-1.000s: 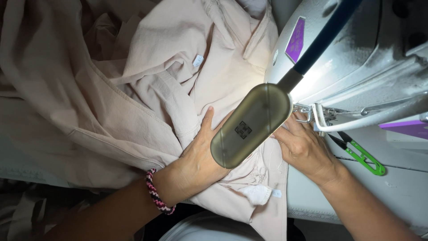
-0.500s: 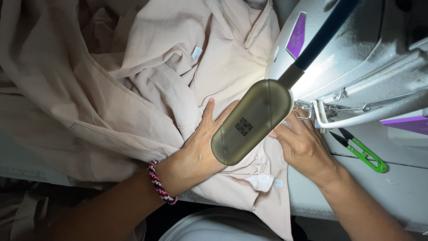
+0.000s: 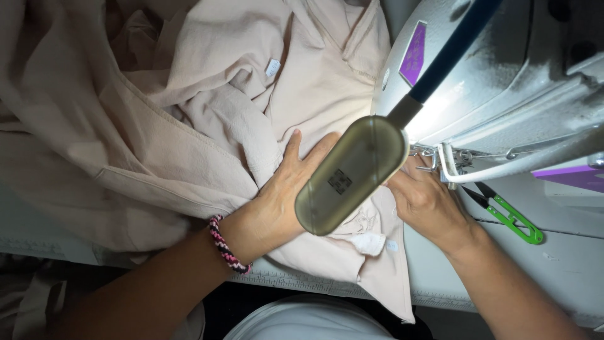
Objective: Repairing a garment by picking at threads with snips and aligning the fabric on a sewing machine table
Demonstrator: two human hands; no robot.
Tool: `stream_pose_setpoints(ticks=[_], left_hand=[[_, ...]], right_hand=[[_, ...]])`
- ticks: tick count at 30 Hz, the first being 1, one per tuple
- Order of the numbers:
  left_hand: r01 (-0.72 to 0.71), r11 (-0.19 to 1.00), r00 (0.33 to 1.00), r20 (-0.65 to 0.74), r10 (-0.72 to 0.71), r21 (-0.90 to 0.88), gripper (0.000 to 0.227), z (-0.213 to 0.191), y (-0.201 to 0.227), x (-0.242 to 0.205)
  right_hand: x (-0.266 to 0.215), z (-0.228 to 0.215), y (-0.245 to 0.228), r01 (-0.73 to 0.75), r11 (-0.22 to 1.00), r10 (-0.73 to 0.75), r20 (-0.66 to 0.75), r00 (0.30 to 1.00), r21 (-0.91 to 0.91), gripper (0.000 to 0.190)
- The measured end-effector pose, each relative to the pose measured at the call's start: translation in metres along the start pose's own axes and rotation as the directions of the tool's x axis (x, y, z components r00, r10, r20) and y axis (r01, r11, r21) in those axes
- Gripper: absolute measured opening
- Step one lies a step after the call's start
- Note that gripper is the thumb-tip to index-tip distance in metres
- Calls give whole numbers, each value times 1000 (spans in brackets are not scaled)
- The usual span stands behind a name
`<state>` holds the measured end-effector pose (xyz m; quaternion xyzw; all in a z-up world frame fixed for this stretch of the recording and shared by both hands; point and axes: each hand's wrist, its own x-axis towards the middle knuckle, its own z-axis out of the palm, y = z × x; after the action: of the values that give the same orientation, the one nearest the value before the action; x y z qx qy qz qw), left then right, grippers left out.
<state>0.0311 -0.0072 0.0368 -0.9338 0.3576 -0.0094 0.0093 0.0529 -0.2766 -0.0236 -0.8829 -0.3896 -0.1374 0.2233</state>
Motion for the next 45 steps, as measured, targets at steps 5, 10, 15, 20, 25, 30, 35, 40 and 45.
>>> stream_pose_setpoints(ticks=[5,10,15,20,25,30,35,40,45], left_hand=[[-34,997,999,-8,34,75,43,-8,-2,1],[-39,997,999,-11,40,63,44,-6,-2,2],[-46,999,999,-26,46,22,41,5,-7,7],[-44,999,999,-31,44,6,41,0,-9,5],[-34,996,996,-90,27,-79,41,-2,-6,3],[-25,998,995,-99,19,-57,48,-2,-1,-7],[-1,940,999,-38,-12,-341,47,-52,6,-45],[-181,964,922,-374,98,-196,62,-60,29,-109],[-361,887,829,-535,164,-288,12,-69,67,-126]], right_hand=[[4,-9,-14,20,1000,-20,-12,1000,12,24],[14,-17,-26,18,1000,-18,-11,1000,-4,28],[6,-12,-16,-14,1000,14,15,1000,6,26],[5,-17,-22,-47,999,47,17,999,22,25],[18,-26,-42,-43,999,44,-19,999,31,25],[27,-60,-78,-53,996,59,-87,995,66,25],[2,-98,-131,-185,967,208,-122,971,177,23],[-27,-107,-193,-134,991,133,51,990,1,76],[-42,-86,-223,-132,971,135,3,991,-199,43]])
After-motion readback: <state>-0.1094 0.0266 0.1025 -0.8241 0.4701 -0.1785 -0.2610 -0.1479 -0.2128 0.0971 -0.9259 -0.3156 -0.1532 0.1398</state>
